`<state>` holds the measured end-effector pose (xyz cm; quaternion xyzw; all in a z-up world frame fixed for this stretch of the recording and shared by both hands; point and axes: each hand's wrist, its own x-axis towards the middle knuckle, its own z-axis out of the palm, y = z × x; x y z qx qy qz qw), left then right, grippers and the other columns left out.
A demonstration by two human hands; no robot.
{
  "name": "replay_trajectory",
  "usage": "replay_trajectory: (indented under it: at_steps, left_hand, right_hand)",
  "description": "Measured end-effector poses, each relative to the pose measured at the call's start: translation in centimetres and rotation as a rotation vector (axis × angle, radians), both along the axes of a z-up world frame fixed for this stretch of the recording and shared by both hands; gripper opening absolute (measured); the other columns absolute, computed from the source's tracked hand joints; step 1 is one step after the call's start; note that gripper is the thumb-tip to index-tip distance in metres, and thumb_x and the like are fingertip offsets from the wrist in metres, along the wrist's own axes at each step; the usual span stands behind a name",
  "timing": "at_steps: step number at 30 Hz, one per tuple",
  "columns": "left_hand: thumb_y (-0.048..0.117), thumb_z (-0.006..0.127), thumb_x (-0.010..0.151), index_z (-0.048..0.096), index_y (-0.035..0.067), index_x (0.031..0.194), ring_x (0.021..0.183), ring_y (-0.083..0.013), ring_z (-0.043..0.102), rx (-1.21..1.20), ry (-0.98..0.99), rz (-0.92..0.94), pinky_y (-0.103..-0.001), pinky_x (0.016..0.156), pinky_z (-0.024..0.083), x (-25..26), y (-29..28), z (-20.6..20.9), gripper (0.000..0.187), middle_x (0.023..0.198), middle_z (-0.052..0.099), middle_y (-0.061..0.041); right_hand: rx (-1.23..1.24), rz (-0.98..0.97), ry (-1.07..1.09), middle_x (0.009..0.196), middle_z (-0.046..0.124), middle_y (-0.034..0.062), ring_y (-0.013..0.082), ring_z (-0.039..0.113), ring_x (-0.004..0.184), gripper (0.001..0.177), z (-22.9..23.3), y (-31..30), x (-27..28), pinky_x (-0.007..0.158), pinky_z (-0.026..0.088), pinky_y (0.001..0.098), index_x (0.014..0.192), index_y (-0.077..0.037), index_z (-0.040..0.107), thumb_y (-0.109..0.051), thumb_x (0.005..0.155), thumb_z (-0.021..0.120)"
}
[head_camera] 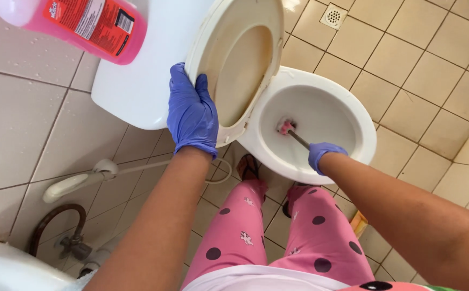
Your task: The person scrubs the inside of a toilet bowl with a long-handled brush, then pours pink liquid cleaner from a bottle into the bowl and continues scrubbing. They later apply cleaner to the toilet seat and wipe it with a red scrubbing tool.
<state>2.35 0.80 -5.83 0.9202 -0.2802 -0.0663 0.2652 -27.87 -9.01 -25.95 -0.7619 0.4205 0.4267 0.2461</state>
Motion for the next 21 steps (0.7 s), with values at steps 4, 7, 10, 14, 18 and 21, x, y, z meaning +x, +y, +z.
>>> replay_trajectory:
  at_steps: [4, 7, 10, 14, 18, 21]
  left_hand:
    - [0.044, 0.048, 0.109, 0.035, 0.019, 0.155, 0.135, -0.0439, 0.053, 0.029, 0.019, -0.021, -0.063, 0.106, 0.049, 0.1, 0.1, -0.1, 0.054, 0.149, 0.054, -0.024]
    - [0.045, 0.047, 0.11, 0.034, 0.02, 0.156, 0.137, -0.0425, 0.052, 0.033, 0.04, -0.013, -0.062, 0.107, 0.048, -0.2, -0.2, 0.0, 0.054, 0.151, 0.052, -0.023]
    - [0.037, 0.048, 0.107, 0.04, 0.017, 0.142, 0.118, -0.0415, 0.058, -0.074, 0.013, -0.037, -0.058, 0.094, 0.049, -1.2, 0.0, 2.0, 0.041, 0.132, 0.058, -0.018]
    - [0.027, 0.049, 0.102, 0.049, 0.014, 0.123, 0.093, -0.0456, 0.064, -0.194, 0.008, -0.059, -0.058, 0.076, 0.048, -1.7, -0.3, 3.6, 0.025, 0.106, 0.064, -0.016]
    - [0.029, 0.049, 0.102, 0.049, 0.014, 0.125, 0.095, -0.0454, 0.064, -0.167, 0.009, -0.041, -0.059, 0.077, 0.049, -1.9, 0.1, 3.5, 0.027, 0.108, 0.064, -0.016]
    - [0.034, 0.048, 0.103, 0.047, 0.014, 0.127, 0.096, -0.0468, 0.065, -0.126, -0.005, -0.048, -0.062, 0.075, 0.049, -1.4, -0.3, 3.5, 0.031, 0.109, 0.066, -0.017]
  right_hand:
    - [-0.053, 0.188, 0.099, 0.116, 0.078, 0.0095, 0.0273, 0.074, 0.115, 0.052, 5.0, -2.8, -2.7, 0.094, 0.06, 0.0476, 0.149, -0.03, 0.053, -0.026, 0.097, 0.054]
    - [-0.06, 0.241, 0.203, 0.112, 0.079, 0.0111, 0.0275, 0.076, 0.111, 0.061, 12.7, -4.0, -5.1, 0.09, 0.061, 0.0494, 0.154, -0.033, 0.047, -0.024, 0.094, 0.061]
    - [0.013, 0.113, 0.339, 0.126, 0.073, 0.005, 0.0254, 0.074, 0.116, 0.058, 19.3, -2.7, -9.4, 0.091, 0.06, 0.0428, 0.152, -0.045, 0.042, -0.03, 0.097, 0.046]
    - [0.083, -0.115, 0.309, 0.122, 0.075, 0.0054, 0.021, 0.078, 0.104, 0.07, 16.9, 1.7, -16.3, 0.089, 0.06, 0.031, 0.155, -0.057, 0.031, -0.026, 0.094, 0.04]
    - [0.085, -0.037, 0.387, 0.127, 0.072, 0.0003, 0.0144, 0.076, 0.094, 0.067, 21.6, 0.4, -11.5, 0.07, 0.059, 0.0248, 0.157, -0.06, 0.023, -0.022, 0.101, 0.027]
    - [-0.026, -0.139, 0.378, 0.132, 0.072, 0.0108, 0.0266, 0.077, 0.111, 0.075, 22.7, -3.2, -11.7, 0.088, 0.061, 0.035, 0.16, -0.056, 0.02, -0.022, 0.095, 0.037]
